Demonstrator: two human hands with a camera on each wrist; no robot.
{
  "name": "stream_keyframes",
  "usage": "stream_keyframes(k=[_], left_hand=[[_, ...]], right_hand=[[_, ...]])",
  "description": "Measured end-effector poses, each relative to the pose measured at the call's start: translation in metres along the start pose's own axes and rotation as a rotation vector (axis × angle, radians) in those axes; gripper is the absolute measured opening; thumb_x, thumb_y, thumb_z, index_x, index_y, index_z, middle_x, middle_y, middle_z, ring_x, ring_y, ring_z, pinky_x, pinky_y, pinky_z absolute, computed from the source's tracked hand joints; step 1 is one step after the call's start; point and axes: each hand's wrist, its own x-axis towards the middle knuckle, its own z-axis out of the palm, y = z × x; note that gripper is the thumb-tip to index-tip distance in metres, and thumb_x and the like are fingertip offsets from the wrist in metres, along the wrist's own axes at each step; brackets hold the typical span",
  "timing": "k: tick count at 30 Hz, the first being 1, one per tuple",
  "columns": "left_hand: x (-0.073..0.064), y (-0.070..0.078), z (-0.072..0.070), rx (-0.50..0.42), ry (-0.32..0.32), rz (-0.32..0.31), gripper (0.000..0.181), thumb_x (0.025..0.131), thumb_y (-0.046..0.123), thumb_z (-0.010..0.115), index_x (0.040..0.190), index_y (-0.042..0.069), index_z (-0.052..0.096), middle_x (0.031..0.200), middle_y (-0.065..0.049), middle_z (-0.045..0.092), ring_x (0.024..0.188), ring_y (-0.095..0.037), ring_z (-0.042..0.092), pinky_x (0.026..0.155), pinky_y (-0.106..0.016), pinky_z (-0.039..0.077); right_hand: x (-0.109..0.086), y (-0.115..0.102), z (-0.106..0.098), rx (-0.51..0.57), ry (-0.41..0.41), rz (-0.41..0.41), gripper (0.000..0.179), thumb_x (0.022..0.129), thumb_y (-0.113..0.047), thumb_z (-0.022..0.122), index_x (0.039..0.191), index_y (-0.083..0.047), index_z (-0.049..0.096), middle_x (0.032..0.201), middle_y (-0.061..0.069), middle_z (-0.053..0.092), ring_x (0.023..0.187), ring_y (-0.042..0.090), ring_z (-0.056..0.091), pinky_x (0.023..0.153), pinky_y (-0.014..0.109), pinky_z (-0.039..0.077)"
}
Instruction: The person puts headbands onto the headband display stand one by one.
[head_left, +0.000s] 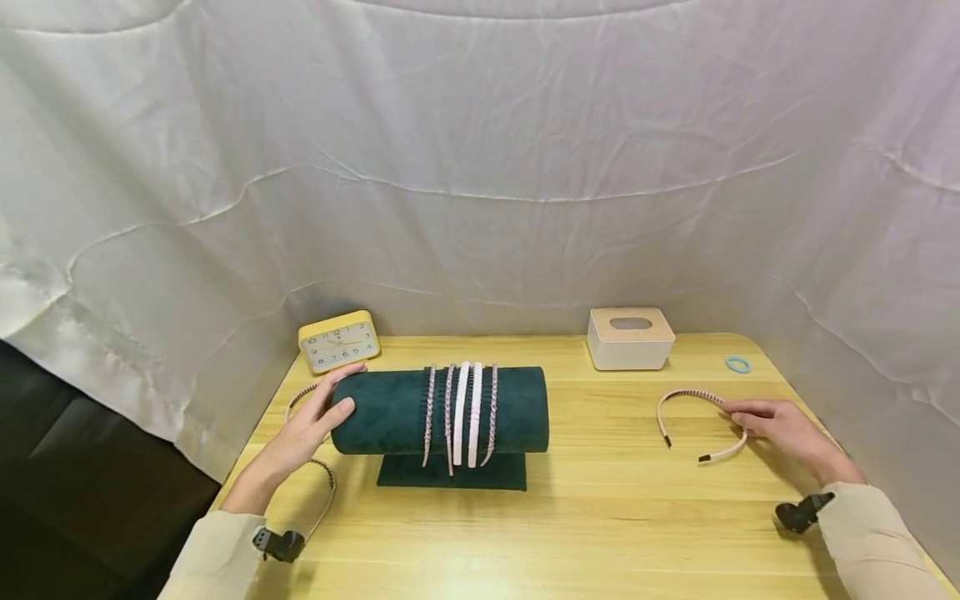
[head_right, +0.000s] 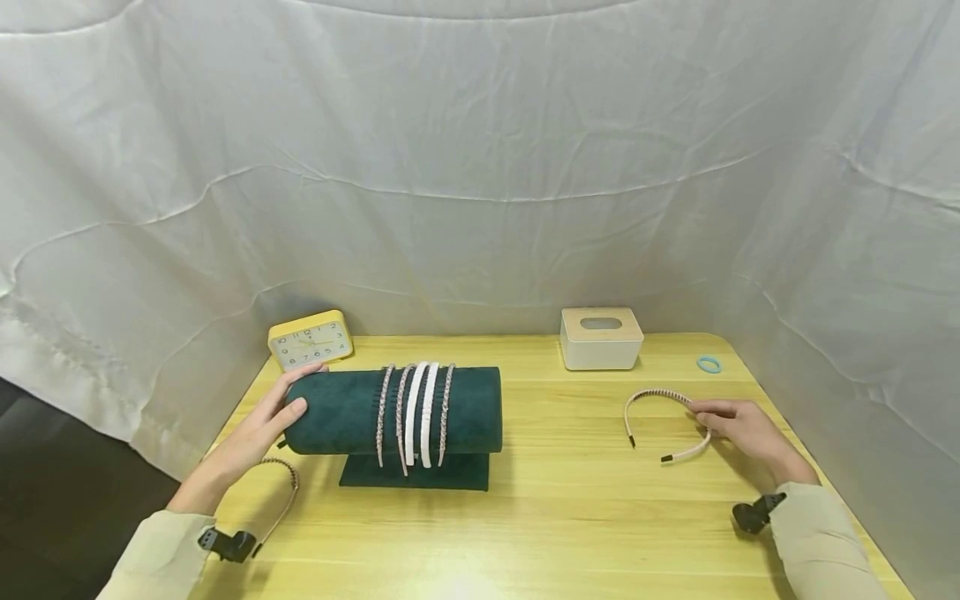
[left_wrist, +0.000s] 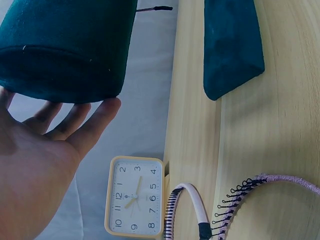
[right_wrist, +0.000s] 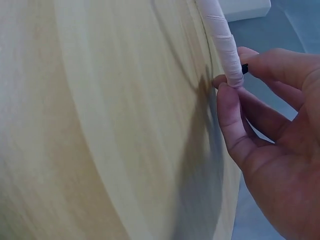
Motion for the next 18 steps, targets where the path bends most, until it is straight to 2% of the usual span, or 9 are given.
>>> stream_keyframes(k=[5, 9, 13, 18], left_hand=[[-0.0001, 0.0002, 0.0, -0.002, 0.0, 0.0, 0.056, 0.118, 0.012, 0.042, 0.17, 0.003, 0.025, 0.173, -0.03, 0.026, 0.142, 0.009, 0.046, 0.109, -0.01, 0.043], [0.0002, -0.0001, -0.0001, 0.001, -0.003, 0.0, 0.056, 0.119, 0.012, 0.042, 0.17, 0.001, 0.023, 0.173, -0.027, 0.027, 0.142, 0.008, 0.047, 0.109, -0.01, 0.043], [-0.0001, -0.0005, -0.0003, 0.002, -0.003, -0.005, 0.055, 0.119, 0.013, 0.042, 0.17, 0.004, 0.024, 0.174, -0.027, 0.026, 0.141, 0.009, 0.048, 0.108, -0.011, 0.045], [-0.0003, -0.0005, -0.0003, -0.001, -0.004, -0.011, 0.055, 0.119, 0.014, 0.041, 0.171, 0.005, 0.025, 0.174, -0.027, 0.026, 0.141, 0.008, 0.048, 0.108, -0.012, 0.046]], right_hand=[[-0.0003, -0.0027, -0.0019, 0.063, -0.029, -0.006, 0.046, 0.113, -0.02, 0.063, 0.147, 0.01, 0.061, 0.124, -0.026, 0.073, 0.106, -0.011, 0.066, 0.086, 0.016, 0.057], [-0.0016, -0.0055, -0.0034, 0.083, -0.053, -0.029, 0.044, 0.112, -0.017, 0.064, 0.145, 0.011, 0.062, 0.123, -0.02, 0.077, 0.106, -0.006, 0.07, 0.087, 0.018, 0.058], [-0.0033, -0.0073, -0.0045, 0.087, -0.084, 0.0, 0.044, 0.111, -0.02, 0.066, 0.146, 0.007, 0.064, 0.123, -0.016, 0.079, 0.105, 0.0, 0.071, 0.086, 0.023, 0.059], [-0.0047, -0.0076, -0.0054, 0.169, -0.154, 0.015, 0.043, 0.111, -0.016, 0.064, 0.146, 0.009, 0.061, 0.123, -0.011, 0.079, 0.105, 0.005, 0.073, 0.087, 0.028, 0.062]])
